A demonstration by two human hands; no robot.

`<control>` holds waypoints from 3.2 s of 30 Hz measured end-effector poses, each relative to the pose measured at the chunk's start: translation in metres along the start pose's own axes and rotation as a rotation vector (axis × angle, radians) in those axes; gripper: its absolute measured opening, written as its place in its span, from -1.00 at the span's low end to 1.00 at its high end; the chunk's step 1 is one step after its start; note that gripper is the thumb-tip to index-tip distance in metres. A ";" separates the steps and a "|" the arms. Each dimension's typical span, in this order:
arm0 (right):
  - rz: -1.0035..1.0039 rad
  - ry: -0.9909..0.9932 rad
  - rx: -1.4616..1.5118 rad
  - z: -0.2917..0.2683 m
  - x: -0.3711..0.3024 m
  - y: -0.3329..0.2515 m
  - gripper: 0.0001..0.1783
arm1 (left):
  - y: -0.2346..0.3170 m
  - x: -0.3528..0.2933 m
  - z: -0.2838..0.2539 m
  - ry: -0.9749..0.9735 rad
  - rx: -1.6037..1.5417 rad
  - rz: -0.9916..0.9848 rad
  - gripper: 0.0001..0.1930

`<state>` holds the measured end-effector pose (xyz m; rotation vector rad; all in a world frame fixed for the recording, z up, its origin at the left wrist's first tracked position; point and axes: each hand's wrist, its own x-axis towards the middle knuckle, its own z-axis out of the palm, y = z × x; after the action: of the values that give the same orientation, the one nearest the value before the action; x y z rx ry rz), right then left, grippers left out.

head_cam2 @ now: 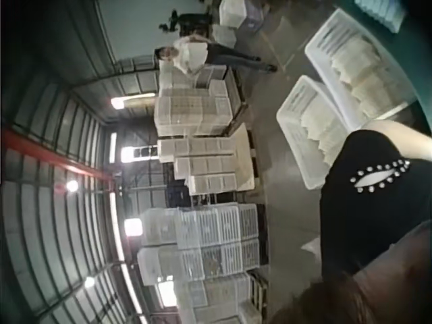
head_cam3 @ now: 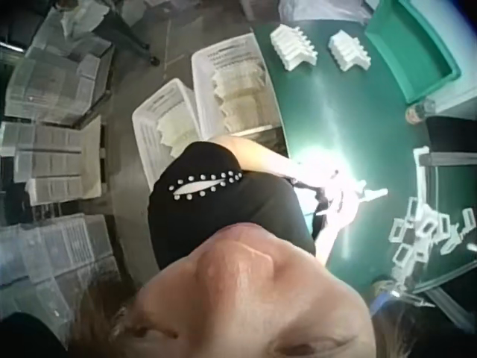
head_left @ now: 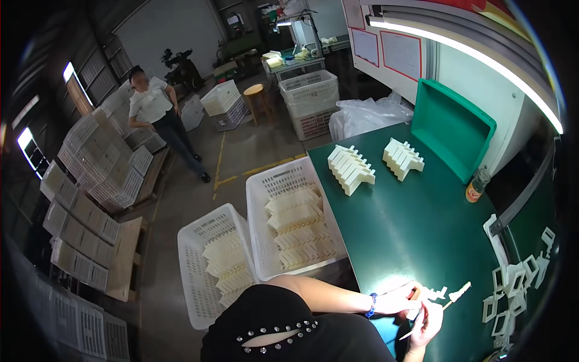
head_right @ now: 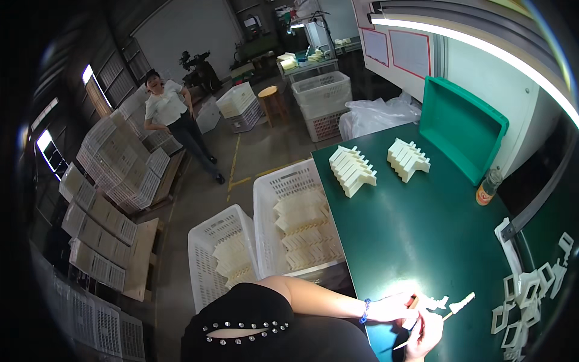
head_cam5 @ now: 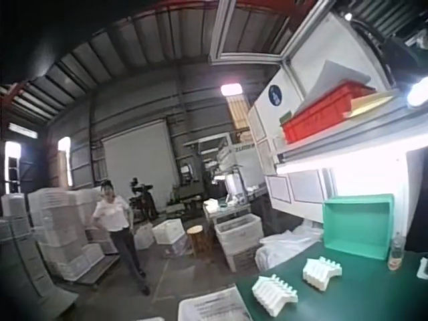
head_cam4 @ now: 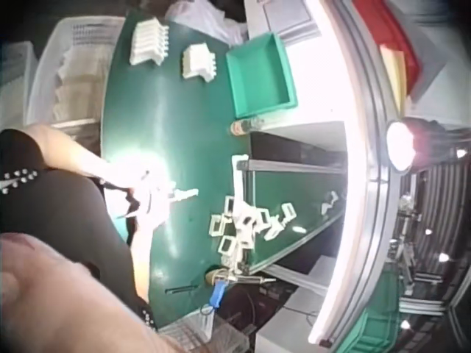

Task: The person applies a substance onto plastic components using a small applicator stick and arranges the parts on the table.

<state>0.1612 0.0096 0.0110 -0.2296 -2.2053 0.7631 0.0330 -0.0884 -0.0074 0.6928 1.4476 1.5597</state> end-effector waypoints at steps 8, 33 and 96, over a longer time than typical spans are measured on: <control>0.158 0.134 0.047 -0.002 0.004 0.011 -0.77 | -0.015 0.010 -0.023 0.193 0.898 0.659 -0.58; 0.407 0.372 0.104 -0.002 -0.006 0.027 -0.73 | 0.025 0.010 -0.014 -0.223 -0.218 -0.117 -0.82; 0.591 0.525 0.408 -0.010 0.000 0.049 -0.81 | 0.020 0.060 0.016 -0.382 -0.267 -0.238 -0.31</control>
<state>0.1648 0.0534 -0.0130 -0.7946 -1.4473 1.2798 0.0143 -0.0276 0.0052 0.5959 0.9792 1.3179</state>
